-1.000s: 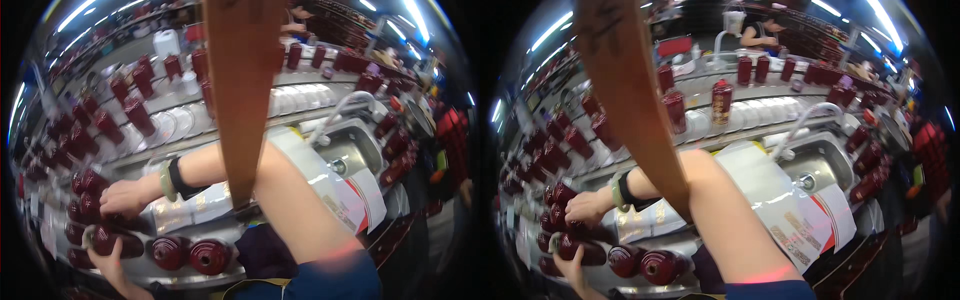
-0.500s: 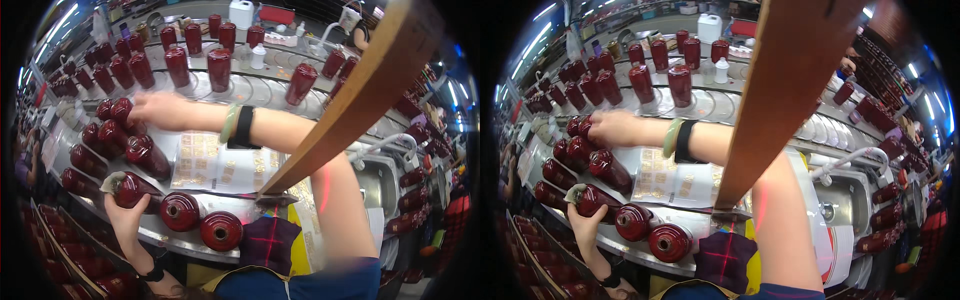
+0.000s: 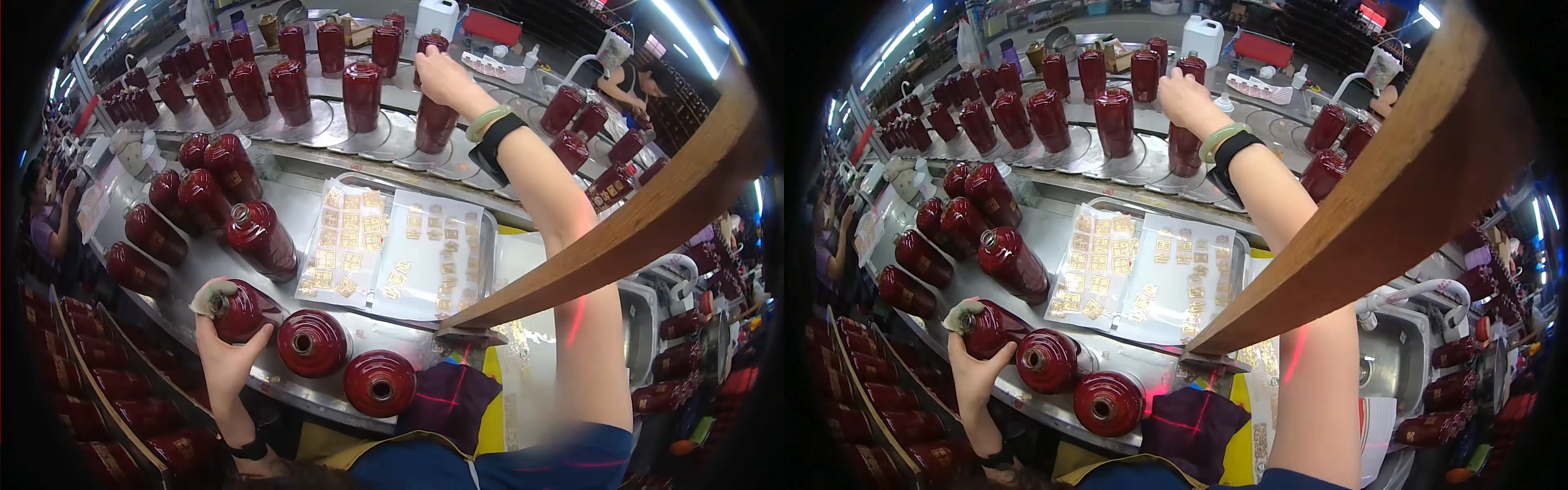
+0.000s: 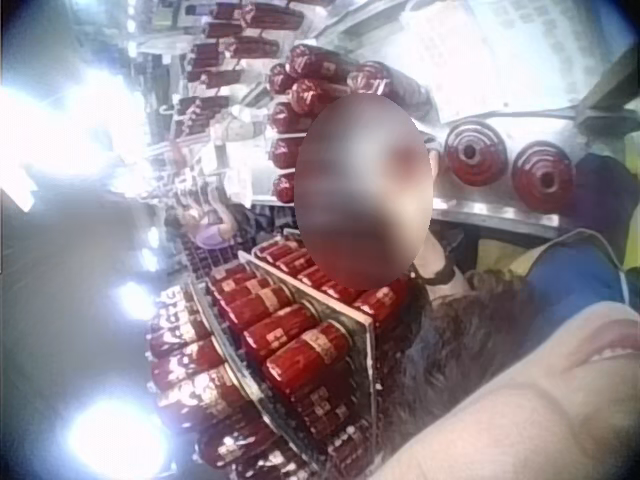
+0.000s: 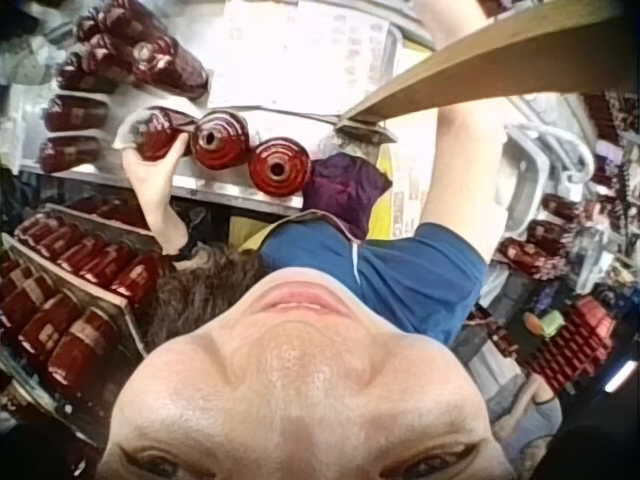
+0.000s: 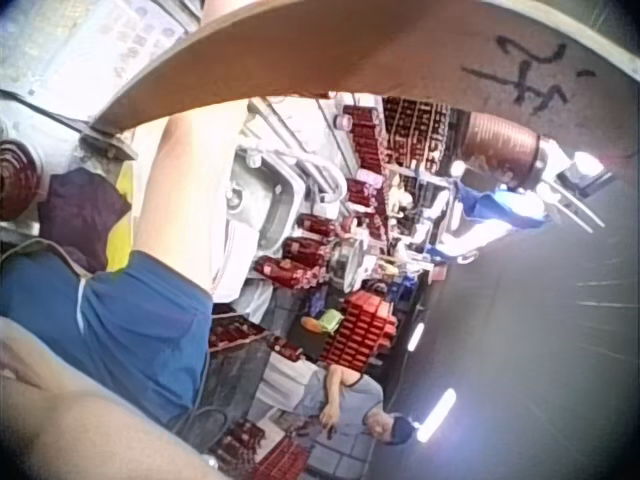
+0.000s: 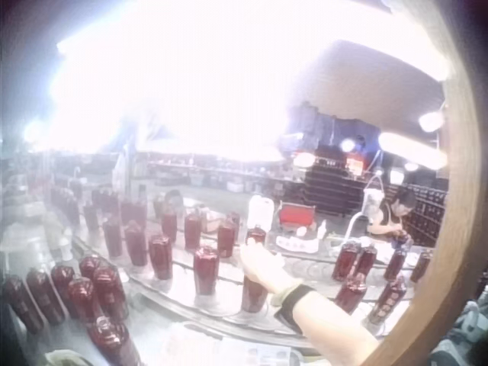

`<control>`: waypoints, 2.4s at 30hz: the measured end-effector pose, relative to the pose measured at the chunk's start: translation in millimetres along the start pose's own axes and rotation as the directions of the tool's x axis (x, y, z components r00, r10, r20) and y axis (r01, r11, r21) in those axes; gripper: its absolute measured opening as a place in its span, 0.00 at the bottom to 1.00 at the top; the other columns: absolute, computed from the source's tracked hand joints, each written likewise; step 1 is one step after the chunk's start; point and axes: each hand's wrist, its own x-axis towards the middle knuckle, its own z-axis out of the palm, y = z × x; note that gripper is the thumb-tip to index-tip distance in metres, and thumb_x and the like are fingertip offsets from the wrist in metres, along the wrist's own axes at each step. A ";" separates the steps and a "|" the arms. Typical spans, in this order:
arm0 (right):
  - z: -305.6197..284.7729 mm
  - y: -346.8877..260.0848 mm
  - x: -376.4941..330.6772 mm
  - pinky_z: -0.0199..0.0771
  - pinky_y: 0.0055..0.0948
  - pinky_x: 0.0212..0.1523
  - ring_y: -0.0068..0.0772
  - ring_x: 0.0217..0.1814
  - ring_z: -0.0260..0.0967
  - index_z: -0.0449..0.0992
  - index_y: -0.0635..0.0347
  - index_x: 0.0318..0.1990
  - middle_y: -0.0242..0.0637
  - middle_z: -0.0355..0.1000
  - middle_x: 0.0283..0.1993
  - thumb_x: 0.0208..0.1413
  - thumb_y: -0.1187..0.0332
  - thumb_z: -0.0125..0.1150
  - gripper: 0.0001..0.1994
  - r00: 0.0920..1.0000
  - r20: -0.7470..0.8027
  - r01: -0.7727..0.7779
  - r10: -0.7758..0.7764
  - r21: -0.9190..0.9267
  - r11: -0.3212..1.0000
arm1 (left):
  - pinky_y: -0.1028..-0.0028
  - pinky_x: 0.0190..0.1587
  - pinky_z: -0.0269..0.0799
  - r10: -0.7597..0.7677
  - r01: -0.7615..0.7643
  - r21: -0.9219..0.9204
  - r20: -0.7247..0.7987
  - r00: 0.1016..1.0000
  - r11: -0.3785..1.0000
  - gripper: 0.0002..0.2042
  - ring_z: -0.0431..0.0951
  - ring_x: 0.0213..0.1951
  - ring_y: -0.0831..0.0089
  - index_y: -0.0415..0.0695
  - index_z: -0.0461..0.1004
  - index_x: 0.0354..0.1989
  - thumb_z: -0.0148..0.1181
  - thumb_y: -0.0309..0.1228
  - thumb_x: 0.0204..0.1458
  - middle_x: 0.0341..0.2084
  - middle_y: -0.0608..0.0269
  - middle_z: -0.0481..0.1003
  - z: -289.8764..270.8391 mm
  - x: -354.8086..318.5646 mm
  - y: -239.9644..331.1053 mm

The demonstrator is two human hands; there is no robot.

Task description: Applying gold-embossed labels to red ceramic liquor bottles at an industrial workstation.

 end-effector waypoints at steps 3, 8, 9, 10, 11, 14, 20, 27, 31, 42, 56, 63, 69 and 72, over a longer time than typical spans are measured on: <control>2.9 11.5 4.2 0.75 0.55 0.57 0.67 0.56 0.75 0.65 0.63 0.62 0.60 0.72 0.54 0.63 0.70 0.53 0.21 0.994 0.107 -0.013 0.001 0.117 0.993 | 0.69 0.60 0.71 0.001 0.000 0.041 -0.009 1.000 0.999 0.37 0.73 0.56 0.70 0.40 0.67 0.63 0.76 0.20 0.40 0.55 0.60 0.70 4.1 -1.9 -7.8; -10.8 5.5 19.5 0.72 0.54 0.59 0.65 0.60 0.72 0.59 0.58 0.67 0.64 0.74 0.55 0.63 0.72 0.51 0.25 0.962 0.256 -0.174 0.090 0.329 0.928 | 0.69 0.61 0.70 0.044 -0.043 0.088 -0.016 0.999 0.995 0.37 0.72 0.56 0.69 0.40 0.67 0.63 0.76 0.22 0.40 0.56 0.59 0.69 0.6 -4.2 -2.9; -10.7 3.8 17.7 0.72 0.53 0.58 0.64 0.60 0.73 0.57 0.55 0.69 0.65 0.75 0.54 0.61 0.74 0.52 0.28 0.966 0.247 -0.170 0.080 0.368 0.914 | 0.69 0.61 0.70 0.066 -0.066 0.124 0.004 0.998 0.990 0.37 0.72 0.56 0.69 0.40 0.67 0.63 0.77 0.22 0.40 0.56 0.59 0.69 0.4 -4.0 -3.5; -9.4 0.8 16.6 0.72 0.53 0.59 0.64 0.59 0.73 0.58 0.53 0.70 0.65 0.75 0.54 0.62 0.74 0.51 0.28 0.969 0.223 -0.183 0.102 0.380 0.907 | 0.68 0.61 0.71 0.057 -0.057 0.082 0.009 0.998 0.995 0.37 0.73 0.56 0.68 0.40 0.67 0.62 0.77 0.23 0.40 0.56 0.59 0.69 0.7 -2.9 -8.0; -10.7 0.1 19.5 0.72 0.53 0.59 0.64 0.59 0.73 0.58 0.53 0.70 0.65 0.75 0.54 0.62 0.74 0.51 0.28 0.971 0.222 -0.175 0.094 0.381 0.908 | 0.68 0.61 0.71 0.054 -0.054 0.081 0.001 0.999 0.995 0.37 0.73 0.56 0.68 0.40 0.67 0.62 0.77 0.23 0.40 0.56 0.59 0.69 1.3 -2.3 -8.8; -17.6 -7.9 17.3 0.72 0.52 0.61 0.65 0.63 0.70 0.65 0.59 0.66 0.66 0.72 0.59 0.64 0.72 0.46 0.22 0.950 0.300 -0.179 0.089 0.285 0.942 | 0.69 0.59 0.73 0.081 -0.081 0.096 0.009 0.997 0.992 0.38 0.74 0.56 0.71 0.40 0.65 0.65 0.75 0.20 0.42 0.56 0.59 0.70 1.3 -2.4 -6.8; 1.8 13.2 3.7 0.72 0.55 0.56 0.67 0.57 0.73 0.66 0.64 0.60 0.62 0.76 0.53 0.66 0.67 0.52 0.17 0.975 0.120 -0.208 0.185 0.221 0.953 | 0.70 0.58 0.74 0.090 -0.088 0.067 -0.025 0.996 0.994 0.36 0.73 0.55 0.69 0.40 0.67 0.61 0.75 0.21 0.40 0.55 0.60 0.68 6.3 0.5 -4.8; -1.2 31.4 -20.2 0.75 0.54 0.54 0.65 0.53 0.76 0.74 0.59 0.52 0.56 0.77 0.52 0.63 0.63 0.58 0.14 0.992 0.012 -0.126 0.125 0.103 0.987 | 0.70 0.57 0.74 0.122 -0.120 0.096 -0.018 0.992 0.988 0.37 0.74 0.55 0.69 0.40 0.66 0.62 0.74 0.20 0.39 0.55 0.60 0.68 2.5 -1.1 0.3; -21.3 36.1 -25.0 0.76 0.48 0.56 0.58 0.54 0.76 0.83 0.61 0.48 0.56 0.79 0.48 0.65 0.56 0.59 0.17 0.966 0.215 -0.177 0.141 0.158 0.971 | 0.69 0.58 0.74 0.067 -0.067 0.017 -0.041 0.997 0.998 0.36 0.74 0.55 0.68 0.40 0.67 0.62 0.74 0.20 0.40 0.56 0.59 0.68 7.0 -2.3 0.7; -75.3 -73.0 -2.1 0.74 0.45 0.47 0.60 0.46 0.75 0.80 0.65 0.45 0.54 0.78 0.42 0.65 0.63 0.58 0.13 0.912 -0.135 0.404 -0.388 0.467 0.786 | 0.68 0.59 0.72 0.079 -0.074 0.050 -0.101 0.992 0.996 0.33 0.75 0.54 0.66 0.40 0.70 0.58 0.77 0.23 0.39 0.52 0.57 0.71 8.3 -3.2 -2.7; -30.1 -186.4 -5.5 0.74 0.43 0.42 0.53 0.42 0.74 0.79 0.63 0.41 0.45 0.74 0.38 0.61 0.67 0.63 0.08 0.691 -0.477 0.709 -0.542 0.593 0.382 | 0.66 0.60 0.71 0.110 -0.098 0.138 -0.086 0.990 0.986 0.36 0.75 0.55 0.65 0.41 0.69 0.59 0.78 0.26 0.38 0.52 0.57 0.72 6.4 -5.3 -2.6; -22.1 -196.2 -7.5 0.73 0.48 0.44 0.57 0.45 0.74 0.79 0.59 0.43 0.45 0.73 0.41 0.64 0.63 0.60 0.10 0.723 -0.314 0.652 -0.615 0.604 0.458 | 0.68 0.60 0.70 0.058 -0.050 0.118 -0.065 0.996 0.992 0.35 0.75 0.54 0.67 0.41 0.69 0.60 0.76 0.24 0.38 0.52 0.58 0.71 7.7 -3.6 0.3; -28.6 -203.1 -1.8 0.75 0.49 0.48 0.54 0.49 0.75 0.79 0.55 0.47 0.44 0.73 0.44 0.65 0.59 0.58 0.12 0.712 -0.139 0.653 -0.689 0.492 0.576 | 0.68 0.59 0.71 0.052 -0.041 0.105 -0.101 0.993 0.994 0.34 0.76 0.54 0.67 0.41 0.69 0.59 0.76 0.23 0.39 0.52 0.58 0.71 11.7 -2.8 2.6; -42.1 -200.5 12.0 0.75 0.47 0.50 0.53 0.51 0.76 0.80 0.55 0.48 0.45 0.78 0.45 0.65 0.61 0.57 0.11 0.711 0.034 0.602 -0.702 0.488 0.632 | 0.68 0.59 0.72 0.110 -0.098 0.149 -0.074 0.991 0.984 0.36 0.75 0.54 0.69 0.41 0.68 0.61 0.76 0.22 0.39 0.53 0.59 0.72 10.6 -0.3 -0.6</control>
